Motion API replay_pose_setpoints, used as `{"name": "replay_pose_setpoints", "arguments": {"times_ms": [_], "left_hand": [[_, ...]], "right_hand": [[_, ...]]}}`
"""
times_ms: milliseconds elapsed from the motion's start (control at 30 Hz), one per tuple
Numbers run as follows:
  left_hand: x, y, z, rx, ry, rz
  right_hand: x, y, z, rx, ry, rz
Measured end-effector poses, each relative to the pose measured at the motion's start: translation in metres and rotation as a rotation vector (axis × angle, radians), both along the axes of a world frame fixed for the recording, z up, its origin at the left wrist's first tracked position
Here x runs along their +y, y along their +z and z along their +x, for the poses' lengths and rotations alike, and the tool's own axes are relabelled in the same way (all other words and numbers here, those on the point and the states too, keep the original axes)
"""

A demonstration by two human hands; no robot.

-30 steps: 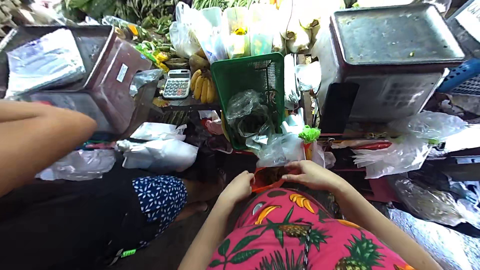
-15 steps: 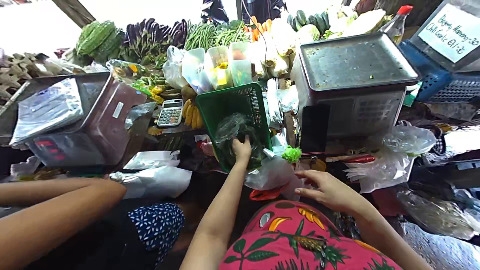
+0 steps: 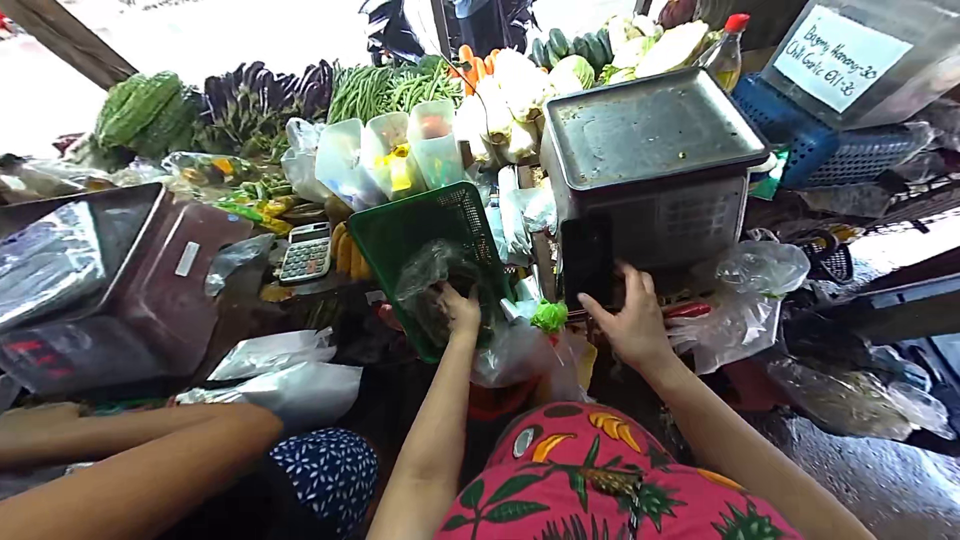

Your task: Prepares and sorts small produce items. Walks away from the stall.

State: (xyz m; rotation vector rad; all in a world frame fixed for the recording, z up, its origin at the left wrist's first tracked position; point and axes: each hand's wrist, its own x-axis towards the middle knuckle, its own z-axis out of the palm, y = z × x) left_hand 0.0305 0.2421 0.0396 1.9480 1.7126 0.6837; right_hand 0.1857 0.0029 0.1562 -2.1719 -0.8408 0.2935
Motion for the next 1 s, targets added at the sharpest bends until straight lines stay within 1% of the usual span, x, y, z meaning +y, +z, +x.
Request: {"name": "replay_pose_setpoints", "arguments": {"times_ms": [100, 233, 300, 433, 533, 600, 733, 833, 967, 1000], "left_hand": [[-0.002, 0.004, -0.003, 0.083, 0.021, 0.015], [-0.003, 0.023, -0.008, 0.208, 0.017, -0.061], [-0.002, 0.025, -0.01, 0.226, -0.01, -0.09], [0.011, 0.023, -0.014, 0.245, -0.101, -0.117], [0.018, 0.027, -0.017, 0.269, -0.118, -0.117], [0.02, 0.028, -0.02, 0.25, -0.127, -0.101], [0.019, 0.012, -0.025, 0.214, -0.195, 0.02], [0.015, 0.008, -0.027, 0.221, -0.251, 0.038], [0.017, 0.009, -0.035, 0.242, -0.344, -0.064], [0.017, 0.009, -0.038, 0.248, -0.362, -0.06]], "right_hand": [[0.024, -0.012, -0.002, -0.036, -0.157, -0.078], [0.04, -0.037, -0.014, -0.236, -0.27, -0.003], [0.043, -0.045, -0.014, -0.299, -0.273, 0.053], [0.042, -0.047, -0.012, -0.301, -0.246, 0.07], [0.041, -0.048, -0.012, -0.292, -0.247, 0.07], [0.04, -0.049, -0.011, -0.301, -0.245, 0.07], [0.04, -0.048, -0.01, -0.303, -0.223, 0.074], [0.04, -0.046, -0.01, -0.304, -0.217, 0.07], [0.037, -0.044, -0.011, -0.29, -0.222, 0.036], [0.035, -0.044, -0.012, -0.296, -0.224, 0.029]]}}
